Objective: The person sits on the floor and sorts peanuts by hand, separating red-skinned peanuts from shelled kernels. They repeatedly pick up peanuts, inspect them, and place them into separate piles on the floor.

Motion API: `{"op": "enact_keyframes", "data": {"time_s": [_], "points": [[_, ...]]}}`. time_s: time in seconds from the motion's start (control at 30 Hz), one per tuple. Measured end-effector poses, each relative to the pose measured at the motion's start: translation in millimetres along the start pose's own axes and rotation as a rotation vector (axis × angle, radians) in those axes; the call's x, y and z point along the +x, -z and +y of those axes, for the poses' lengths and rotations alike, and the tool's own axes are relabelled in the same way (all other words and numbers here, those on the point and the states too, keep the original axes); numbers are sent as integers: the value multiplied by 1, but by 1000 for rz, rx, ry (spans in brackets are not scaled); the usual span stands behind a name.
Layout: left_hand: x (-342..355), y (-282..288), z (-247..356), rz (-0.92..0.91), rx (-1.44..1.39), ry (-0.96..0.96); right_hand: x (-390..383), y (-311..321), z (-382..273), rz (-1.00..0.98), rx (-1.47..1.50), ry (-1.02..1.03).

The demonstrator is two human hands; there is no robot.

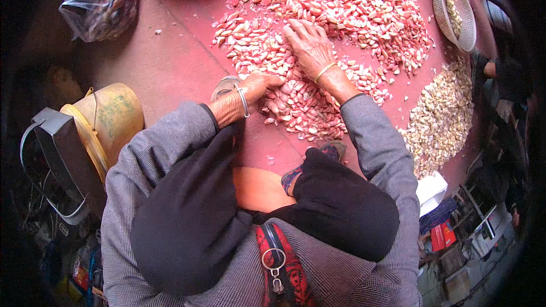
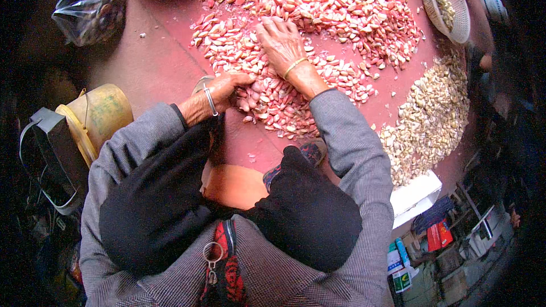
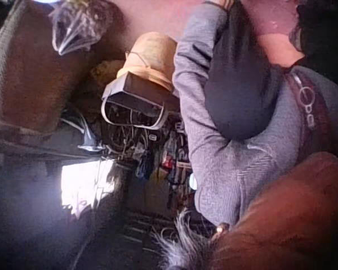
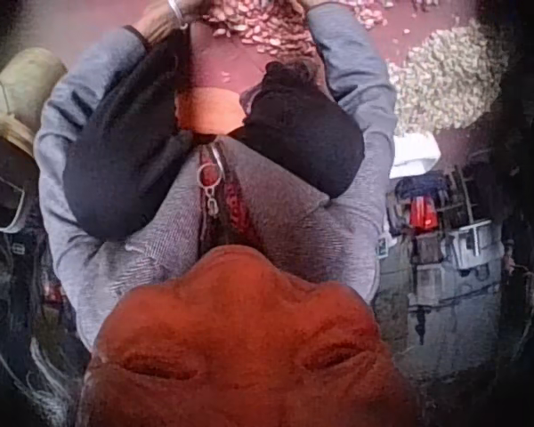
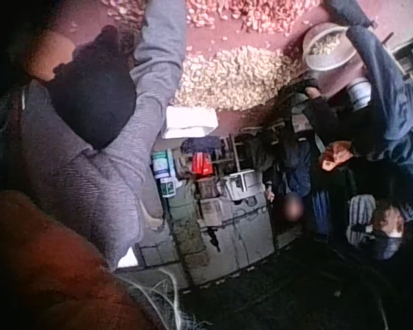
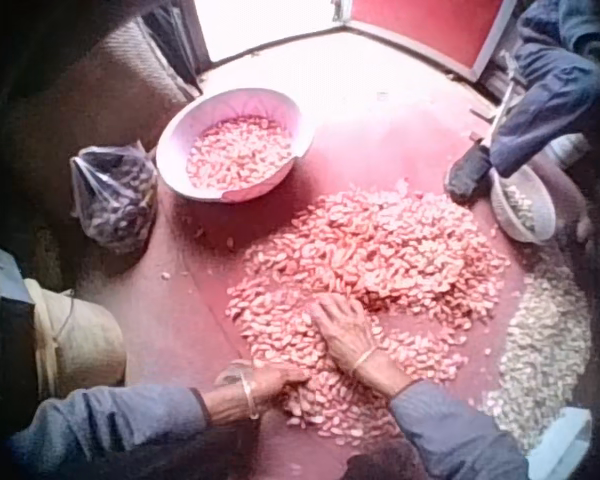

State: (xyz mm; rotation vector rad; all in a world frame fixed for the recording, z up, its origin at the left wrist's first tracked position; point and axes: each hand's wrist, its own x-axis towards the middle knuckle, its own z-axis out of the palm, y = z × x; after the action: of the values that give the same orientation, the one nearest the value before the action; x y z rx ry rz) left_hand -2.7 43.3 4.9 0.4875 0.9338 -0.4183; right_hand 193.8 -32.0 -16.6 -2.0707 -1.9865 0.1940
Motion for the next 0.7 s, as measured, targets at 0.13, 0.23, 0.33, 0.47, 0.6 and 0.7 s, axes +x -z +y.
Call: {"op": "enact_keyframes", "data": {"time_s": [0.13,0.23,0.33,0.47,0.6,0.7], "points": [[11,-5,-14,-62,4,57,-54,12,6,-10,-46,-92],[15,-9,-25,-80,17,95,-100,30,0,-81,13,-166],[15,-12,-29,-74,57,93,-118,43,2,-106,126,-275],[16,-9,-17,-92,115,131,-104,49,7,-10,245,-344],[22,-11,-5,-134,100,179,-70,37,11,-32,271,-295],[23,-14,-6,-144,87,191,-42,20,12,23,197,-119]]}}
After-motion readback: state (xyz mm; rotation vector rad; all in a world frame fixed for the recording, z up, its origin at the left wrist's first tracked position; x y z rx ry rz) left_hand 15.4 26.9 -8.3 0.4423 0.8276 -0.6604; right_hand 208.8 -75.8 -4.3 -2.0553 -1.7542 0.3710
